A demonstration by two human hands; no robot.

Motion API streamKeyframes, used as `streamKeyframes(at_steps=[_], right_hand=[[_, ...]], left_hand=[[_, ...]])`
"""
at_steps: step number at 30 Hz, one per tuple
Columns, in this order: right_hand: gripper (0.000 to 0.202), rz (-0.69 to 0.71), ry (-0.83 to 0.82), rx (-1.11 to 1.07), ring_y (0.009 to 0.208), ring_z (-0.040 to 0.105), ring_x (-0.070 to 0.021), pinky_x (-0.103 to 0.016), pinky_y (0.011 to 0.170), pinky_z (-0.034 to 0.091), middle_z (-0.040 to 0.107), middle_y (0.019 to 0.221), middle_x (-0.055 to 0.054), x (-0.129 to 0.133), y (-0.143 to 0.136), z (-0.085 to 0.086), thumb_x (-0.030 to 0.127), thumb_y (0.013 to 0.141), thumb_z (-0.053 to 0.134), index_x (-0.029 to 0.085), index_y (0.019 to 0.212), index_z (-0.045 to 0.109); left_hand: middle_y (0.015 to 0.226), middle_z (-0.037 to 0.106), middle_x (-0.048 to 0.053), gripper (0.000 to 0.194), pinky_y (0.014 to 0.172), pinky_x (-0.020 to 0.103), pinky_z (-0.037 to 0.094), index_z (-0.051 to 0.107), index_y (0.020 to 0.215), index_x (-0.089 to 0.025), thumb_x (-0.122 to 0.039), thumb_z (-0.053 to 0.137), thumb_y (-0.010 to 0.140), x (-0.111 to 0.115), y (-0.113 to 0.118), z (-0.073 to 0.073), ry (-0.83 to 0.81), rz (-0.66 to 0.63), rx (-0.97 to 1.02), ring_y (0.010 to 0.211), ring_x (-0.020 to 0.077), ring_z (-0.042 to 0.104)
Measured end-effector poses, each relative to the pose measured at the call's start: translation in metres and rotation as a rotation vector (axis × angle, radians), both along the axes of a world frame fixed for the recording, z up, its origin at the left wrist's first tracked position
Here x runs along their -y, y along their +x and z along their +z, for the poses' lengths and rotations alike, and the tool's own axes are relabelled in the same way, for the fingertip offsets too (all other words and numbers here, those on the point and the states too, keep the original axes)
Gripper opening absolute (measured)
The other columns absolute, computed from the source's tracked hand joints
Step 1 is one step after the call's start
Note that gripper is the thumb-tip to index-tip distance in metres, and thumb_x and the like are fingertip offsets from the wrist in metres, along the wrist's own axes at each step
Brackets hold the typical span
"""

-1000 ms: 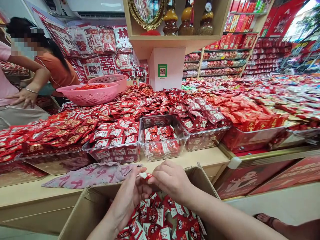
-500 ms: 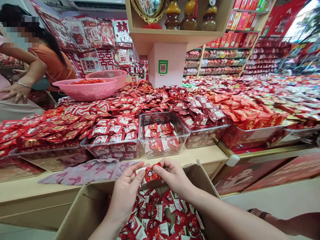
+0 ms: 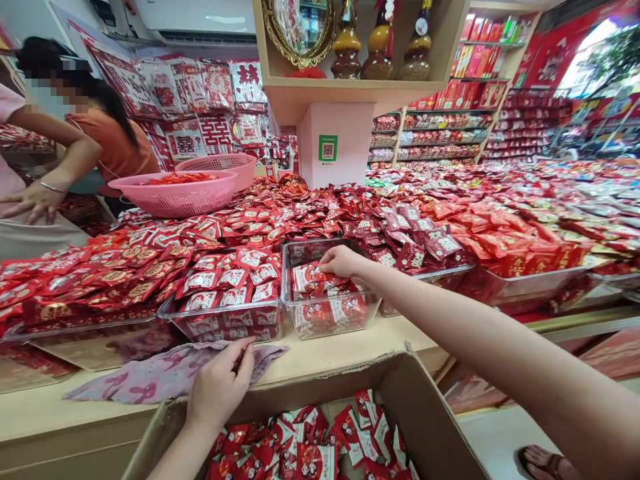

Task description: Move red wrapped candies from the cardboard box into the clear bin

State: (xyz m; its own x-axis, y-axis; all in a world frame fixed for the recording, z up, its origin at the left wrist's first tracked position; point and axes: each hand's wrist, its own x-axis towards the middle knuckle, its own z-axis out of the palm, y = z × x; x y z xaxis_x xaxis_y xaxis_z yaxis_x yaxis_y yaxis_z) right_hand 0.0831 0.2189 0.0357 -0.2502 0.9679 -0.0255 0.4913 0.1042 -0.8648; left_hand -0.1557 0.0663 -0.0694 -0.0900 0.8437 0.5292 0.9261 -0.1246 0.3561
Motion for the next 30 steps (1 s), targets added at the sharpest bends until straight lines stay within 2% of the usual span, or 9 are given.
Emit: streamKeyframes(at_steps=[5,7,11,14,17,19,22,26,30], right_hand=[[0.016,0.132,-0.284,0.187,0.032,0.034,-0.0047,-0.02,0.037,0.03,0.04,0.035,0.006,-0.008,-0.019,-0.013,0.007,0.064,0.056,0.014,0.053,0.048],[0.016,0.162,-0.317,0.221,0.033,0.037,-0.0053,-0.021,0.039,0.033,0.042,0.036,0.005,-0.007,-0.02,-0.017,0.006,0.064,0.057,0.014,0.053,0.049],[0.011,0.183,-0.281,0.294,0.037,0.043,-0.0073,-0.023,0.043,0.037,0.045,0.039,0.005,-0.005,-0.02,-0.019,0.004,0.065,0.055,0.013,0.06,0.053],[0.003,0.239,-0.248,0.493,0.046,0.05,-0.0102,-0.023,0.046,0.038,0.053,0.05,0.0,-0.004,-0.02,-0.012,0.01,0.068,0.054,0.013,0.069,0.056],[0.009,0.242,0.064,0.711,0.062,0.054,-0.0131,-0.022,0.051,0.037,0.06,0.069,-0.005,-0.002,-0.019,-0.002,0.019,0.068,0.055,0.013,0.074,0.058],[0.015,0.275,0.228,0.747,0.066,0.054,-0.0134,-0.021,0.052,0.036,0.061,0.074,-0.005,0.001,-0.02,0.003,0.027,0.068,0.055,0.014,0.075,0.059],[0.023,0.45,0.122,0.759,0.061,0.052,-0.012,-0.02,0.048,0.034,0.061,0.073,-0.003,0.005,-0.024,0.006,0.035,0.066,0.055,0.015,0.077,0.061],[0.028,0.577,-0.036,0.82,0.056,0.048,-0.0099,-0.02,0.046,0.034,0.061,0.078,-0.003,0.003,-0.027,0.005,0.019,0.061,0.056,0.016,0.089,0.062],[0.033,0.634,-0.065,0.813,0.06,0.049,-0.0094,-0.019,0.048,0.035,0.062,0.087,-0.005,-0.008,-0.017,-0.001,0.011,0.061,0.052,0.013,0.092,0.061]], left_hand=[[0.087,0.068,0.001,0.021,0.067,0.022,0.046,0.059,0.092,-0.021,-0.028,0.046,0.077,0.0,-0.002,-0.008,0.088,-0.033,-0.147,0.074,0.0155,0.064],[0.087,0.068,0.002,0.021,0.068,0.022,0.046,0.059,0.091,-0.02,-0.028,0.046,0.077,-0.001,-0.003,-0.009,0.127,-0.047,-0.175,0.075,0.0158,0.064],[0.084,0.068,0.002,0.02,0.067,0.022,0.046,0.059,0.09,-0.019,-0.027,0.046,0.077,-0.001,-0.004,-0.011,0.171,-0.072,-0.208,0.072,0.0152,0.064],[0.082,0.069,0.001,0.019,0.065,0.022,0.047,0.059,0.089,-0.019,-0.027,0.046,0.077,-0.001,-0.004,-0.011,0.195,-0.065,-0.212,0.069,0.0145,0.064],[0.081,0.069,0.0,0.019,0.064,0.022,0.047,0.06,0.088,-0.02,-0.027,0.045,0.078,-0.002,-0.003,-0.011,0.208,-0.065,-0.213,0.068,0.0137,0.064],[0.082,0.069,0.0,0.02,0.064,0.022,0.047,0.06,0.088,-0.02,-0.028,0.044,0.078,-0.002,-0.002,-0.011,0.2,-0.064,-0.214,0.068,0.0137,0.064],[0.083,0.069,0.001,0.021,0.065,0.022,0.047,0.06,0.088,-0.02,-0.029,0.044,0.078,-0.003,-0.002,-0.011,0.179,-0.047,-0.206,0.07,0.0142,0.064],[0.083,0.069,0.001,0.022,0.065,0.023,0.047,0.061,0.088,-0.02,-0.029,0.044,0.077,-0.002,-0.002,-0.011,0.16,-0.03,-0.204,0.07,0.0141,0.064],[0.081,0.069,0.0,0.022,0.064,0.022,0.046,0.061,0.087,-0.02,-0.028,0.044,0.077,-0.002,-0.001,-0.009,0.146,-0.016,-0.216,0.069,0.0141,0.064]])
